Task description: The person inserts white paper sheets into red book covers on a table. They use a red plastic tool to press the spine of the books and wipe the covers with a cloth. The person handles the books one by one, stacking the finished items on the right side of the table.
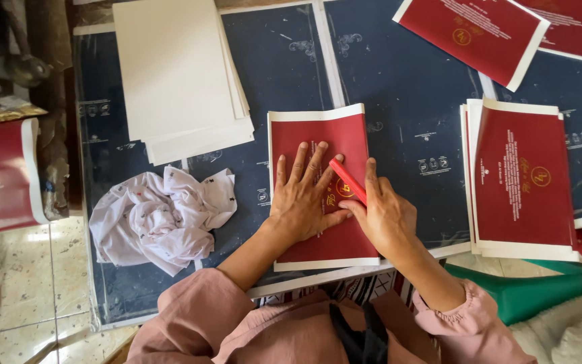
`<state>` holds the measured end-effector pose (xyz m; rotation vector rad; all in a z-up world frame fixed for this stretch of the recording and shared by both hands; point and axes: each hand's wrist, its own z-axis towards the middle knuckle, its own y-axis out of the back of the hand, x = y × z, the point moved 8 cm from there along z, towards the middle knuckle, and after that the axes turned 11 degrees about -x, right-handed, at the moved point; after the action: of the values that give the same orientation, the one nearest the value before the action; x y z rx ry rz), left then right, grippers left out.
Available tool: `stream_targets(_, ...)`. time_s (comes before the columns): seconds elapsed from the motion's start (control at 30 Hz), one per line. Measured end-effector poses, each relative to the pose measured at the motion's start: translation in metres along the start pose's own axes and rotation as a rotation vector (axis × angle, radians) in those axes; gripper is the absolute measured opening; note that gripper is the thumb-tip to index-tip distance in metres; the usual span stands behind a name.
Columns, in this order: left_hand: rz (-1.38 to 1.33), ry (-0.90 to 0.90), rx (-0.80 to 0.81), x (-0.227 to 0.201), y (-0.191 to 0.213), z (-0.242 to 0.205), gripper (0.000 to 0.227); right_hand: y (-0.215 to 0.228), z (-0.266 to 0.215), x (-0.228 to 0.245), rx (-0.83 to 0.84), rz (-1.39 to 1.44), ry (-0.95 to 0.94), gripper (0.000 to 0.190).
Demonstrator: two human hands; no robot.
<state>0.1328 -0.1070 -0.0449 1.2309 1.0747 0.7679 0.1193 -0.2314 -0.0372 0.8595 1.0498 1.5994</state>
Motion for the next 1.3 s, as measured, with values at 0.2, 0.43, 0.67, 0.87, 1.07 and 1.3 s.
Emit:
stream_targets(0.2, -0.021, 0.015, 0.001, 0.001, 0.0, 0.0, 0.097, 0.02, 0.008, -0.053, -0.294, -0.213, 0.029, 0.092)
stream_targets(0.43, -0.009, 0.035, -0.004, 0.003, -0.001, 0.002, 0.096, -0.013, 0.008, -0.002, 0.011, 0.194, 0.249, 0.08)
stream_targets(0.67, -0.033, 0.0, 0.001, 0.003, 0.001, 0.0, 0.096, -0.015, 0.006, -0.001, 0.052, 0.125, 0.228, 0.08)
stream_targets(0.87, -0.032, -0.011, 0.018, 0.004, 0.003, 0.001, 0.095, -0.016, 0.009, -0.001, 0.093, 0.123, 0.199, 0.079)
stream_targets(1.07, -0.024, -0.052, -0.021, 0.004, 0.001, 0.0, 0.09, 0.021, 0.018, -0.054, -0.469, 0.021, 0.149, 0.048)
stream_targets(1.3, -0.252, 0.012, -0.13, 0.011, 0.004, 0.002, 0.067, -0.005, -0.071, -0.071, -0.211, 0.349, -0.08, 0.022)
